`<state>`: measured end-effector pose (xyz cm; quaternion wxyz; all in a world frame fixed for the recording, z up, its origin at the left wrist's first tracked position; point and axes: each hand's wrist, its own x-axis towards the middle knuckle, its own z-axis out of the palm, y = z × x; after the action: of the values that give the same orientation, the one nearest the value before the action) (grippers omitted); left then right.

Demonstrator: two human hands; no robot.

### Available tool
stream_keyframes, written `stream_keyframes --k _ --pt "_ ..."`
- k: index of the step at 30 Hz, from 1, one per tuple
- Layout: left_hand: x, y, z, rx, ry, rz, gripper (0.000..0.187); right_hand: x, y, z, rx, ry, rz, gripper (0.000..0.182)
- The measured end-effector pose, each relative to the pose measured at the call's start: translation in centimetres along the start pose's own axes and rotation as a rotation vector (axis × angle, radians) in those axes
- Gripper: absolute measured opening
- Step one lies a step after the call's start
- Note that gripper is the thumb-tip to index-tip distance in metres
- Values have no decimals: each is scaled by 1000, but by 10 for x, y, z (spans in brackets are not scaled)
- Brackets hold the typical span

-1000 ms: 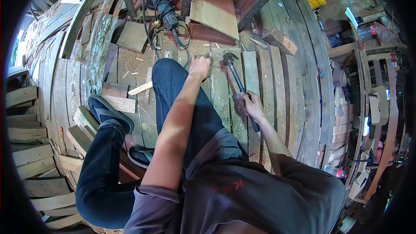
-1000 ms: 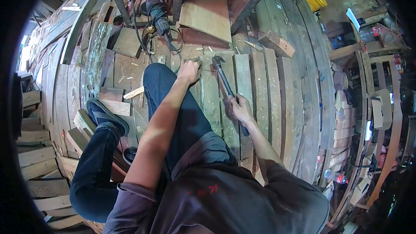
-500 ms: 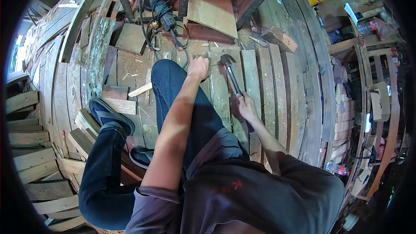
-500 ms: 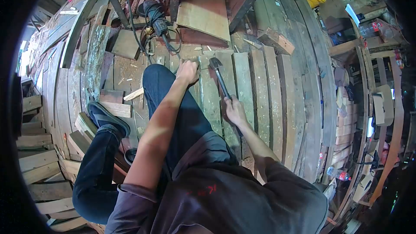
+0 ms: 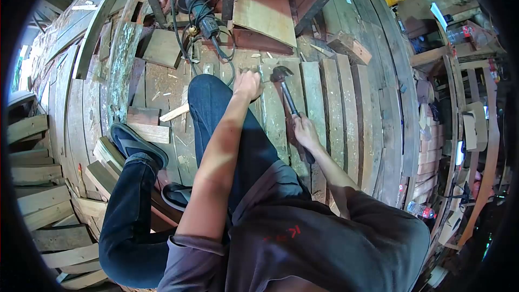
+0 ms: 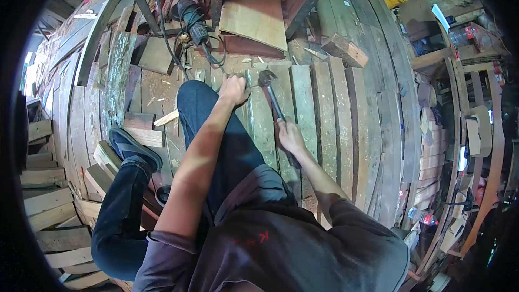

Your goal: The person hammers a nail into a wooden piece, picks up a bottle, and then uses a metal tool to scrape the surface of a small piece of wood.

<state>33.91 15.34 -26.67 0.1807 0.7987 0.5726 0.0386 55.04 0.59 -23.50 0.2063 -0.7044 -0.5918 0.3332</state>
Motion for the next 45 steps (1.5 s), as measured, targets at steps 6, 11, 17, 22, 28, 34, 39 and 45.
stream_keyframes --k 6,11,17,22,28,34,39,45 --pt "3 -1 3 15 -39 -15 35 -5 -13 -9 -42 35 32 35" --pt "1 3 -3 38 -64 -31 34 5 -10 -15 -110 -17 -25 35" --pt "4 -3 9 13 -25 -20 35 3 -21 -14 -75 0 29 35" --pt "1 -4 11 11 65 12 36 1 -31 -22 -103 37 9 35" --pt "0 2 -4 17 -34 8 37 7 -19 -20 -112 0 -17 35" --pt "2 -4 6 -8 -5 21 36 1 -28 -17 -132 43 -32 36" --pt "3 -5 10 -4 23 5 32 5 -29 -22 -107 0 -12 35" --pt "1 -1 1 11 -26 -1 32 9 -4 -11 -36 -20 31 36"
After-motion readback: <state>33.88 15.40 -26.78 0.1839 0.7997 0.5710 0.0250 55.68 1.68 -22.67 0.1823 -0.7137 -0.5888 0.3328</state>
